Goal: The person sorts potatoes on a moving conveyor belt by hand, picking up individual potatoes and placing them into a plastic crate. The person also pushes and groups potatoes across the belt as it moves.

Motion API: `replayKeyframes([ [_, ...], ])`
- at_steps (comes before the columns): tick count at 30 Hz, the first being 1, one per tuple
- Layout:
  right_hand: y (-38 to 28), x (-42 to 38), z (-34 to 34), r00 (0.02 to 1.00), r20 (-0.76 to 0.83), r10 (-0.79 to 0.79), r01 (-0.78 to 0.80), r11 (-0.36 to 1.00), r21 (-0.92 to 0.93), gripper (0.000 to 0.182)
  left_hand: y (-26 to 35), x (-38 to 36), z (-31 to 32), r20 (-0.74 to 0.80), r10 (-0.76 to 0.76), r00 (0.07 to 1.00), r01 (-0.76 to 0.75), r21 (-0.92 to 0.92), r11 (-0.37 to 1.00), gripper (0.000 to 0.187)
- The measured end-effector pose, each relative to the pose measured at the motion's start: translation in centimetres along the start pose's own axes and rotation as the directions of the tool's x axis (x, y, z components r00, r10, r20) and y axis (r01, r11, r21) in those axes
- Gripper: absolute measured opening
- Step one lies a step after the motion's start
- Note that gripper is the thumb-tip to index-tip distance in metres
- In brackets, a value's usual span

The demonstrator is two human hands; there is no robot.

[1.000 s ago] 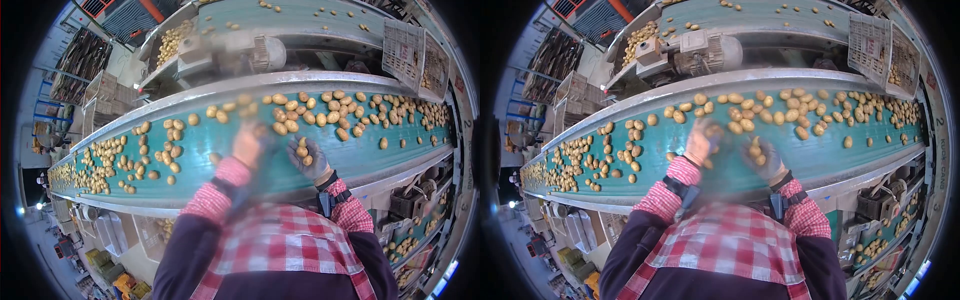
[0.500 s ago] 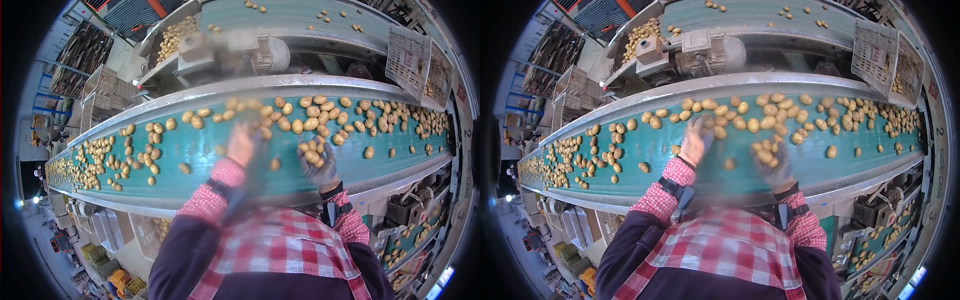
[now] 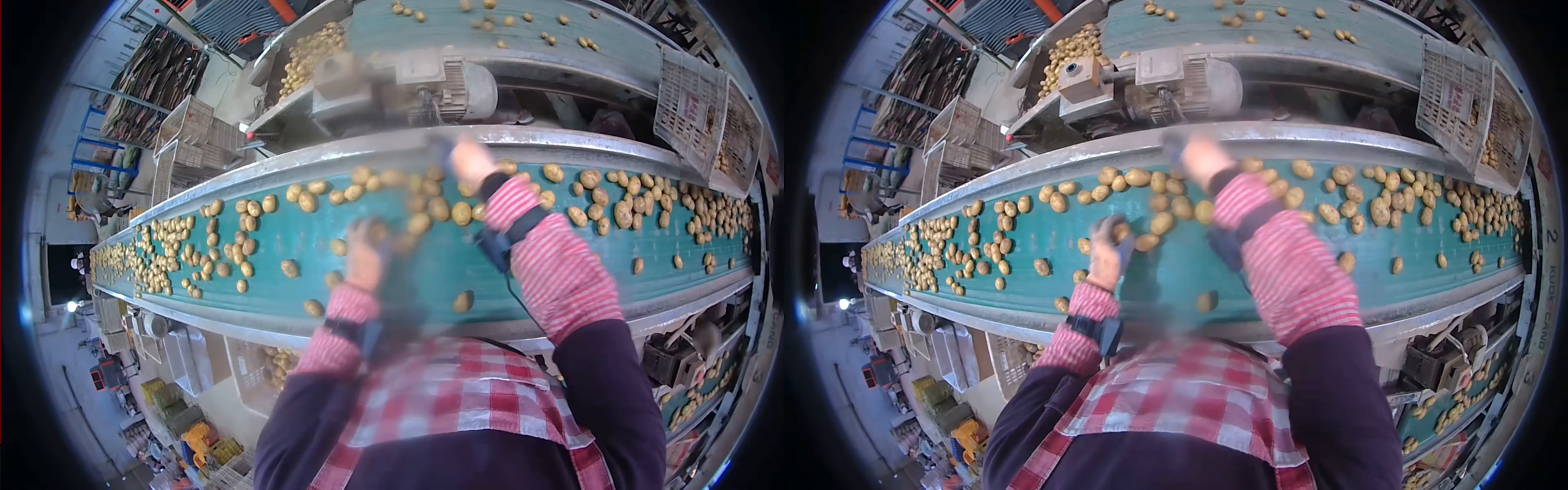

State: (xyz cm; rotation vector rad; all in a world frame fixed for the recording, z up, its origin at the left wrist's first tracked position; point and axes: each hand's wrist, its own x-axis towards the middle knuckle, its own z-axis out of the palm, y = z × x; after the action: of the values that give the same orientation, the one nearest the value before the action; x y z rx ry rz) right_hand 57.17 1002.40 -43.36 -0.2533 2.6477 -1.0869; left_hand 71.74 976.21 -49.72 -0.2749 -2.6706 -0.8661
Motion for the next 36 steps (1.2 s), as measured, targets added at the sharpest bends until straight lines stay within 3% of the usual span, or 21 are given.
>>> replayKeyframes([
  [1, 1.1, -0.8, 4.6, 0.966, -0.126, -0.224, 0.219, 0.974, -0.052, 0.038, -1.1, -1.5, -0.9, -0.081, 0.042, 0.996, -0.038, 0.048, 0.998, 0.040],
  [2, -0.3, -1.1, 5.9, 0.950, 0.242, -0.197, 0.275, 0.894, -0.355, 0.036, -2.7, -2.8, -2.5, -0.084, -0.022, 0.996, 0.028, 0.074, 0.997, 0.041],
  [3, 1.0, -2.6, 8.3, 0.928, 0.078, -0.364, 0.364, 0.845, -0.393, 0.038, -4.8, -4.9, -4.2, -0.232, 0.105, 0.967, -0.047, 0.240, 0.970, 0.039],
  [4, 2.5, -4.5, 10.5, 0.850, -0.079, -0.520, 0.435, 0.780, -0.451, 0.041, -4.1, -6.4, -7.6, -0.185, -0.362, 0.913, 0.342, -0.131, 0.930, 0.037],
  [6, 2.6, -7.5, 10.6, 0.866, -0.101, -0.490, 0.423, 0.824, -0.377, 0.044, -12.0, -12.6, -12.7, -0.406, -0.338, 0.849, 0.469, 0.287, 0.835, 0.049],
  [8, 3.4, -9.9, 10.3, 0.879, -0.095, -0.467, 0.410, 0.844, -0.346, 0.045, -8.9, -16.4, -17.2, -0.572, -0.601, 0.558, 0.687, -0.087, 0.721, 0.040],
  [9, 4.2, -11.2, 10.2, 0.888, -0.077, -0.454, 0.402, 0.846, -0.351, 0.045, -10.7, -20.3, -18.1, -0.580, -0.749, 0.320, 0.603, -0.485, 0.633, 0.044],
  [10, 5.0, -12.3, 10.0, 0.895, -0.061, -0.443, 0.395, 0.847, -0.355, 0.045, -13.7, -24.4, -20.2, -0.513, -0.816, 0.265, 0.833, -0.305, 0.462, 0.050],
  [11, 6.0, -13.1, 9.7, 0.942, 0.009, -0.334, 0.316, 0.881, -0.352, 0.044, -10.8, -25.8, -20.0, -0.493, -0.801, 0.340, 0.932, 0.063, 0.357, 0.049],
  [13, 7.2, -14.9, 8.2, 0.925, -0.033, -0.378, 0.353, 0.889, -0.291, 0.044, -8.9, -25.0, -18.4, -0.529, -0.801, 0.281, 0.945, 0.006, 0.327, 0.054],
  [15, 8.7, -16.6, 7.6, 0.889, -0.102, -0.446, 0.416, 0.882, -0.221, 0.042, -12.3, -27.5, -17.2, -0.479, -0.794, 0.375, 0.839, -0.189, 0.510, 0.059],
  [18, 10.6, -17.8, 1.7, 0.950, -0.032, -0.310, 0.285, 0.905, -0.315, 0.041, -10.6, -21.8, -12.0, -0.410, -0.422, 0.809, 0.573, 0.389, 0.721, 0.051],
  [19, 10.3, -18.0, -1.5, 0.977, -0.020, -0.214, 0.194, 0.916, -0.351, 0.042, -3.5, -15.7, -10.1, -0.351, -0.532, 0.771, 0.633, 0.327, 0.701, 0.049],
  [20, 9.6, -17.6, -5.7, 0.999, -0.024, -0.039, 0.027, 0.923, -0.384, 0.046, -1.7, -13.2, -8.3, -0.323, -0.409, 0.853, 0.494, 0.250, 0.833, 0.048],
  [22, 19.0, -14.2, -5.9, 0.919, -0.363, -0.151, -0.016, 0.907, -0.420, 0.041, 2.4, -8.2, -3.6, -0.283, -0.256, 0.924, 0.320, 0.209, 0.924, 0.049],
  [24, 22.1, -14.6, -8.5, 0.984, -0.168, 0.065, -0.157, 0.766, -0.623, 0.030, 5.4, -3.6, 1.5, -0.164, -0.063, 0.984, 0.084, 0.121, 0.989, 0.043],
  [26, 23.6, -16.6, -9.0, 0.977, -0.208, -0.045, -0.102, 0.759, -0.643, 0.023, 11.8, -0.2, 5.8, -0.072, 0.120, 0.990, -0.120, 0.002, 0.993, 0.035],
  [27, 25.1, -17.1, -8.1, 0.967, -0.255, -0.027, -0.122, 0.825, -0.552, 0.021, 16.5, 1.3, 6.3, 0.163, 0.013, 0.986, 0.006, -0.119, 0.993, 0.034],
  [28, 26.7, -17.8, -7.2, 0.954, -0.300, -0.001, -0.142, 0.879, -0.455, 0.019, 17.5, 1.6, 9.5, 0.100, 0.235, 0.967, -0.236, 0.007, 0.972, 0.040],
  [34, 28.1, -25.7, -5.4, 0.960, -0.221, 0.170, -0.116, 0.964, 0.240, 0.026, 23.8, 1.9, 20.8, 0.502, 0.128, 0.856, -0.177, 0.052, 0.983, 0.051],
  [36, 28.4, -27.8, -9.0, 0.911, 0.064, 0.408, -0.267, 0.462, 0.846, 0.029, 27.5, 2.3, 21.2, 0.605, 0.021, 0.796, -0.033, 0.008, 0.999, 0.052],
])
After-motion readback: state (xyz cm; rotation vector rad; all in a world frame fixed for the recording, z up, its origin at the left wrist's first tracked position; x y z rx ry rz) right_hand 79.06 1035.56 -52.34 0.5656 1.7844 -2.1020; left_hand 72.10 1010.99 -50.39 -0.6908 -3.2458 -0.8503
